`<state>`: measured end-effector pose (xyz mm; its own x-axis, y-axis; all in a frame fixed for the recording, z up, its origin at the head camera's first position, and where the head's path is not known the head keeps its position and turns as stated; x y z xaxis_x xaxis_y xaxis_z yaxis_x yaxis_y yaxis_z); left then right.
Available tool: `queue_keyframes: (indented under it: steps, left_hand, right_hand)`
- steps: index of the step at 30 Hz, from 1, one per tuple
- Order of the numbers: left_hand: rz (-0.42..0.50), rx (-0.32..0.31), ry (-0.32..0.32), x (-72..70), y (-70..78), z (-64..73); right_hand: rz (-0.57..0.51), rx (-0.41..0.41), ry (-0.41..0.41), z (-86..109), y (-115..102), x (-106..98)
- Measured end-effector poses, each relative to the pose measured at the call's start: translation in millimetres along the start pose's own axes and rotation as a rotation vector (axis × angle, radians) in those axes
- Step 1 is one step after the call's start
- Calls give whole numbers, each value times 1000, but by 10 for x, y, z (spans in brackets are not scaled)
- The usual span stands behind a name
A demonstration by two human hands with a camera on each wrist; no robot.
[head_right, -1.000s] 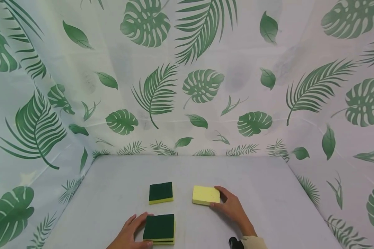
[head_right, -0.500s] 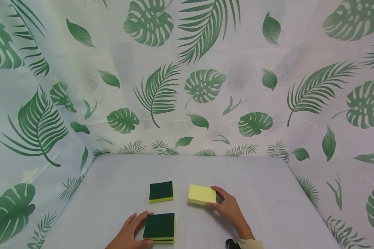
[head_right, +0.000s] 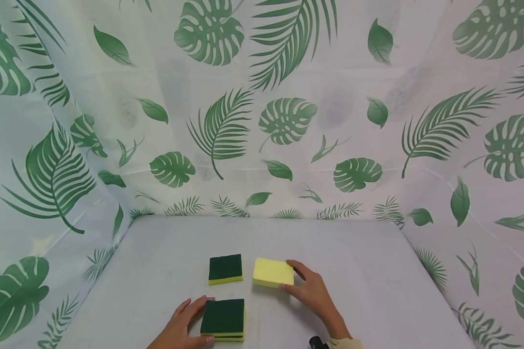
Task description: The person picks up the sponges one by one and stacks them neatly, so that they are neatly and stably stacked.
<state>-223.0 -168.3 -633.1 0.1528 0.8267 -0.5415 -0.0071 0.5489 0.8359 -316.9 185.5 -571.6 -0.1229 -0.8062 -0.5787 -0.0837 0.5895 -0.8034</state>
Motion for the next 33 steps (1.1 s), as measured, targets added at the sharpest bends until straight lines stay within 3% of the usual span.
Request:
queue_keyframes:
  steps: [10, 18, 27, 33]
  left_hand:
    - [-36, 16, 5, -1, 46, -4]
    - [-44, 64, 4, -5, 88, 21]
    - [-64, 9, 17, 12, 78, 24]
    - [-67, 41, 23, 28, 60, 9]
  right_hand:
    - [-16, -105, 8, 73, -197, 74]
    - [-31, -110, -2, 126, -326, 110]
    - [-48, -123, -12, 191, -494, 145]
    - [-64, -135, -26, 270, -564, 196]
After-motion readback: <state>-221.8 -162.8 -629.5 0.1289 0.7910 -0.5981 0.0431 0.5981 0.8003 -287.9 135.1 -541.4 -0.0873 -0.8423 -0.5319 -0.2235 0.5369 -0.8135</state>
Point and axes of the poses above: each hand's wrist, its own z-axis away from the middle knuckle, its own x-axis out of the palm, y = z × x, the point moved 6 cm from there along -z, towards the middle knuckle, and after that the axes turned 13 degrees about y, right-handed, at the moved point
